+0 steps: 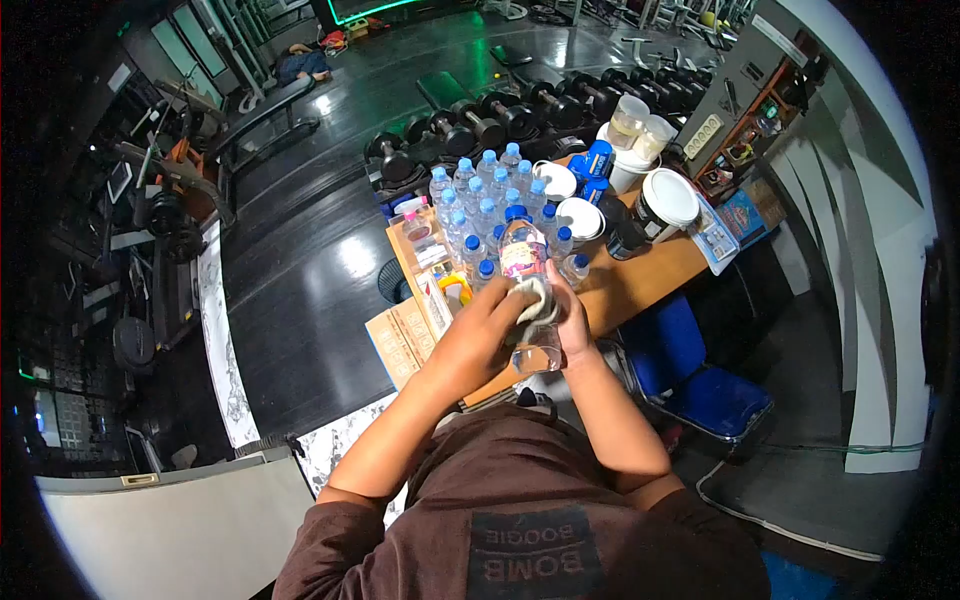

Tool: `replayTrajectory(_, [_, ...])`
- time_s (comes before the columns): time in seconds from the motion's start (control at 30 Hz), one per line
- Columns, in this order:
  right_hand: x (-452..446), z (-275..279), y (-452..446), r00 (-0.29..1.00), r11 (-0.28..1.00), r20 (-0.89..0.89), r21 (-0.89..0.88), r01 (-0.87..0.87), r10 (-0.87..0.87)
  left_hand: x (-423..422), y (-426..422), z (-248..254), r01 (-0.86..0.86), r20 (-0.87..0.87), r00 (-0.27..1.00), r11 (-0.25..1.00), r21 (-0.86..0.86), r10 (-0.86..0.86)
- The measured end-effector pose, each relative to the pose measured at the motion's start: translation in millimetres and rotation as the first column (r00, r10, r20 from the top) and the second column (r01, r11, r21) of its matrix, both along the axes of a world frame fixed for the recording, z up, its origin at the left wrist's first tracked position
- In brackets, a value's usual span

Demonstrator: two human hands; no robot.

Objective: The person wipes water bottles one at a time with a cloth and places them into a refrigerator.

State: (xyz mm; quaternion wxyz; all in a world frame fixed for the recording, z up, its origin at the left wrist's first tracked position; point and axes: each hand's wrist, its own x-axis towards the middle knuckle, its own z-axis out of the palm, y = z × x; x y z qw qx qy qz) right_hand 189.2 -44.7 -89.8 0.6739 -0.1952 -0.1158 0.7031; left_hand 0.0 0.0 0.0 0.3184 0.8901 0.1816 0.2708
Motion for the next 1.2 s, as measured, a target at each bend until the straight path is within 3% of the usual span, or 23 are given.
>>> replayTrajectory(0.1, [10.3,12.2,-1.0,0.990,0.993,0.130,-0.096,0.064,-0.051,-0.9,-12.8,-4.7,0.061,0.043,0.997,0.996,-0.072,-0.058])
replayTrajectory(0.17, [12.2,16.1,-2.9,0.993,0.992,0.121,-0.122,0.032,-0.018,-4.5,-20.8,4.9,0.202,0.124,0.972,0.979,-0.001,-0.200])
replayTrajectory(0.33, [6.6,13.9,-2.1,0.998,0.991,0.055,-0.132,0.015,-0.007,-12.9,-9.1,9.0,0.245,0.079,0.968,0.964,-0.102,-0.237])
replayTrajectory(0.37, [5.1,15.4,-3.6,0.999,0.991,0.052,-0.132,0.014,-0.008,-8.2,-1.8,10.4,0.179,0.118,0.979,0.981,-0.078,-0.169])
replayTrajectory(0.43, [0.5,23.9,-6.4,0.990,0.989,0.049,0.056,-0.137,0.135,3.0,14.8,11.5,0.036,0.202,0.979,0.999,-0.039,-0.027])
replayTrajectory(0.47, [-1.8,10.8,-1.7,0.999,0.996,0.031,0.076,-0.044,0.042,9.4,23.3,9.0,-0.021,0.201,0.979,1.000,-0.018,0.024])
replayTrajectory(0.5, [-10.6,14.7,-1.4,0.983,0.993,0.140,0.033,0.117,-0.121,17.0,30.9,7.8,-0.076,0.203,0.976,0.997,0.004,0.074])
replayTrajectory(0.57, [-0.2,-4.1,0.0,0.987,0.996,0.143,0.067,0.063,-0.072,23.5,36.0,6.9,-0.117,0.197,0.975,0.992,0.044,0.106])
replayTrajectory(0.6, [0.5,1.1,0.1,0.987,0.996,0.144,0.068,0.062,-0.071,23.8,35.8,8.1,-0.091,0.152,0.985,0.994,0.060,0.081])
replayTrajectory(0.67, [1.5,11.1,0.9,0.999,0.999,-0.015,0.029,0.033,-0.033,21.3,27.2,10.7,-0.043,0.067,0.997,0.998,0.046,0.040])
replayTrajectory(0.7, [-1.0,15.7,4.3,0.991,0.987,0.021,-0.081,0.137,-0.135,17.5,20.2,10.9,-0.042,0.065,0.997,0.998,0.046,0.039])
replayTrajectory(0.77, [4.2,30.2,-4.4,0.995,0.991,0.084,-0.118,0.069,-0.059,9.7,6.8,9.6,0.020,0.030,0.999,0.997,-0.069,-0.018])
replayTrajectory(0.9, [14.5,18.9,-1.1,0.996,0.986,0.076,-0.157,0.060,-0.048,-5.9,-19.3,8.1,0.151,0.037,0.988,0.981,-0.122,-0.147])
replayTrajectory(0.97, [12.1,19.2,-1.5,0.974,0.986,0.213,-0.132,0.104,-0.074,-14.0,-17.2,16.3,0.222,0.030,0.975,0.958,-0.180,-0.220])
replayTrajectory(1.03, [11.4,23.2,-2.0,0.974,0.988,0.214,-0.119,0.101,-0.074,-18.1,-13.2,18.7,0.296,0.033,0.954,0.926,-0.235,-0.297])
replayTrajectory(1.13, [12.0,18.6,2.6,0.996,0.987,0.021,-0.135,0.084,-0.082,-16.0,0.3,16.0,0.232,0.118,0.970,0.954,-0.190,-0.212])
replayTrajectory(1.17, [18.1,3.5,6.5,0.999,0.995,-0.045,-0.096,-0.022,0.018,-11.5,10.5,13.0,0.168,0.156,0.976,0.979,-0.117,-0.149])
replayTrajectory(1.2, [10.0,18.2,1.6,1.000,0.999,0.000,-0.049,-0.005,0.005,-4.0,18.5,13.0,0.101,0.219,0.973,0.989,-0.109,-0.075])
